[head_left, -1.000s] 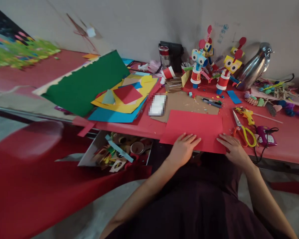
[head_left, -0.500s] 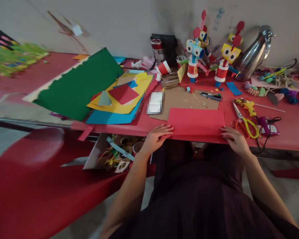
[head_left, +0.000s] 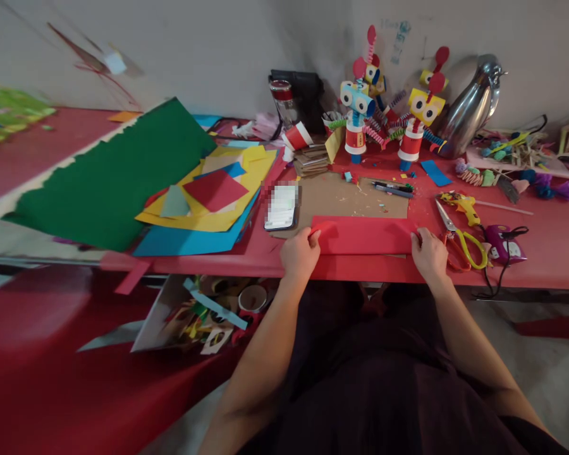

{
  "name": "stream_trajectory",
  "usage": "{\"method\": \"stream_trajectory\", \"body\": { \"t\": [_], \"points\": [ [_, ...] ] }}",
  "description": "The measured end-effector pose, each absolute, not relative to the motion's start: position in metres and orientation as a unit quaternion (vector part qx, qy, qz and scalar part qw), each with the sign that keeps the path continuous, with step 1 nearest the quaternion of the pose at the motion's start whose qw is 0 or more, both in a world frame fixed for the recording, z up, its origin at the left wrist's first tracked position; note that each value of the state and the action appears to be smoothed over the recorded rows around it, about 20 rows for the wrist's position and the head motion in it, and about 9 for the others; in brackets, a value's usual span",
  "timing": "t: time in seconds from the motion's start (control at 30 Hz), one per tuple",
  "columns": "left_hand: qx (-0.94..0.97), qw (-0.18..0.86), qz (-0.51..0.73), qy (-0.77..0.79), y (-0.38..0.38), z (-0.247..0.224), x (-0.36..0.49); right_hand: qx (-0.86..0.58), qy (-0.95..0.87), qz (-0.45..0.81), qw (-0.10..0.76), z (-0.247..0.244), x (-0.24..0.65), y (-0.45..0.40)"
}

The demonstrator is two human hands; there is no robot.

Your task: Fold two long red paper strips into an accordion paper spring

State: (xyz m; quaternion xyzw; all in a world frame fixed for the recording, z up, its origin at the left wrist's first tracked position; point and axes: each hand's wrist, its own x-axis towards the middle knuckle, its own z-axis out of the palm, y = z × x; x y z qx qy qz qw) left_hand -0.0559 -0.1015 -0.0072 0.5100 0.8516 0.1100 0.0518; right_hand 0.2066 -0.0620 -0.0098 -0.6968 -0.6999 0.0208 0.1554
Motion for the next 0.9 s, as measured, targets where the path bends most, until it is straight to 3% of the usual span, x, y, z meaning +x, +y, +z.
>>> {"method": "stream_trajectory", "body": {
  "t": [0.23,0.43,0.9],
  "points": [
    [0.517,0.027,0.043,0.854,-0.094,-0.002,-0.053,-0.711,-0.700,-0.012,0.062,-0.004,0.201,-0.054],
    [0.556,-0.022,0.050,0.829,-0.091,-0.008,-0.058,-0.720,-0.691,-0.020,0.061,-0.005,0.199,-0.052],
    [0.548,0.024,0.038,0.836,-0.085,-0.006,-0.061,-0.704,-0.705,0.000,0.087,-0.003,0.200,-0.053]
  ]
}}
